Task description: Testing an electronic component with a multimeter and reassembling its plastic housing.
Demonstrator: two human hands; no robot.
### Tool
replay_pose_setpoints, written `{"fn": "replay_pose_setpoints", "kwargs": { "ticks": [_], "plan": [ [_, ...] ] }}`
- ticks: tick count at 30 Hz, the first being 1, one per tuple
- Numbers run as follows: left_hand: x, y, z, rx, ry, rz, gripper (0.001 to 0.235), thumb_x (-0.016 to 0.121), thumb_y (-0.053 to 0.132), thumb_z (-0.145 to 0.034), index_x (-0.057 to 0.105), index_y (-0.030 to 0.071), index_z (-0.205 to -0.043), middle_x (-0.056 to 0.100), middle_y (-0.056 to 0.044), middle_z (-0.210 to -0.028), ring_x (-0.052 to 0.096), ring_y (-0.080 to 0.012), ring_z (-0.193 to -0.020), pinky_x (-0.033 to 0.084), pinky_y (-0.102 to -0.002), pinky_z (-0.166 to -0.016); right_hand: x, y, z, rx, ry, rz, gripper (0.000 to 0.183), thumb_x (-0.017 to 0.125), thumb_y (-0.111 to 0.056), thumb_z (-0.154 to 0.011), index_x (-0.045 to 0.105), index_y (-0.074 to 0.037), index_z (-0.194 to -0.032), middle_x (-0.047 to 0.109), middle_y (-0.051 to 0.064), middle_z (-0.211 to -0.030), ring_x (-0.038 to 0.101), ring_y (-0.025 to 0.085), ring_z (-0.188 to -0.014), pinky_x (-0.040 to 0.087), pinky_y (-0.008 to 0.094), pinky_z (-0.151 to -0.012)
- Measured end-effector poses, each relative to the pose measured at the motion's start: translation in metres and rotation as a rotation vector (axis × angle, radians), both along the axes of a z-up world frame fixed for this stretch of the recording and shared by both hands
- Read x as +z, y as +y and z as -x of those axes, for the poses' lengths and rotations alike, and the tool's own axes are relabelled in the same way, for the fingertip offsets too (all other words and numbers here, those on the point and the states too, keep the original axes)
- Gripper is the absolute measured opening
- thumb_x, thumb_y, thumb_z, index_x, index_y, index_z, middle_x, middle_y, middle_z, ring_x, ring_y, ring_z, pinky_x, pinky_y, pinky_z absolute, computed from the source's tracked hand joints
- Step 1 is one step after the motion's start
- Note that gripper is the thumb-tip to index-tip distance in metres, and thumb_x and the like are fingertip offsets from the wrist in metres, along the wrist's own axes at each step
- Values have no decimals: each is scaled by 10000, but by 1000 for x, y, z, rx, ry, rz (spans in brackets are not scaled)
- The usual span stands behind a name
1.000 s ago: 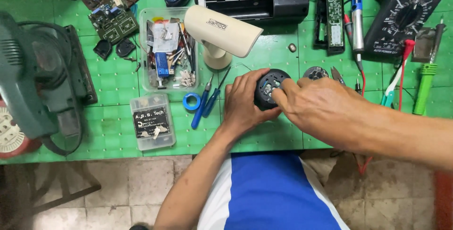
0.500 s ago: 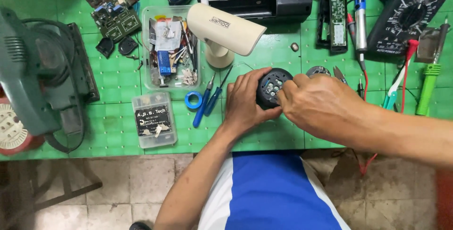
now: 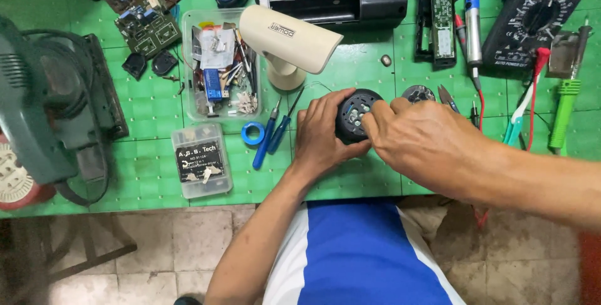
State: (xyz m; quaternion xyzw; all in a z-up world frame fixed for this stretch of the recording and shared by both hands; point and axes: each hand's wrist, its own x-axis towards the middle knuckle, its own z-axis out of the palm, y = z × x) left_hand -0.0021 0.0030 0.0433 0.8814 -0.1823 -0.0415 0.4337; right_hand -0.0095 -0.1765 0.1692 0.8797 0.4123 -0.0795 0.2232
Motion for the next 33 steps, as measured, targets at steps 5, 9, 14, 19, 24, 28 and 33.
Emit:
{"fn": "replay_pose_setpoints", "kwargs": {
  "ticks": [5,9,14,19,24,28,33],
  "plan": [
    [7,-1,0,2,16,0,809,784,446,-659,525,218,-1390,624,7,-1384,588,-252,-1215,391,-424,-901,-8,-2,-1,82,-92,-114,254,595,-32,-867,552,-233,-718,560,-3,-652,571,213,-584,421,356,-458],
    [3,-2,0,1,31,8,807,789,464,-663,529,223,-1388,622,14,-1389,587,-244,-1209,382,-412,-920,-1,0,0,18,-34,-50,191,595,-37,-892,513,-203,-845,574,12,-741,598,206,-609,454,356,-412],
    [5,-1,0,-4,28,1,828,791,441,-650,520,219,-1400,622,4,-1388,586,-252,-1218,390,-423,-916,-8,-2,-5,121,-91,-75,245,596,-49,-893,555,-228,-731,564,-4,-673,569,216,-613,423,351,-469],
    [4,-2,0,-3,24,5,813,798,436,-657,525,219,-1391,621,9,-1391,586,-252,-1207,379,-416,-916,-2,0,-4,17,9,-88,177,620,-37,-865,545,-197,-862,579,22,-762,615,228,-627,462,363,-414],
    [0,-2,-1,-11,-2,-11,847,785,463,-650,513,212,-1412,617,-1,-1406,589,-253,-1222,397,-424,-900,-12,-3,-5,110,-87,-89,244,577,-83,-915,563,-237,-726,568,-3,-658,566,219,-612,398,361,-477],
    [-1,-2,0,-3,-1,-4,839,796,467,-650,525,216,-1403,614,10,-1412,587,-246,-1227,385,-414,-911,-7,0,-2,37,-73,-107,239,608,-30,-861,525,-230,-760,552,-4,-682,575,215,-589,404,354,-433],
    [1,-2,0,-2,1,-19,837,797,435,-646,523,211,-1405,620,2,-1404,588,-250,-1235,400,-426,-907,-13,-3,-5,119,-87,-88,222,595,-99,-888,565,-223,-707,575,10,-658,570,233,-623,421,371,-506]
  ]
}}
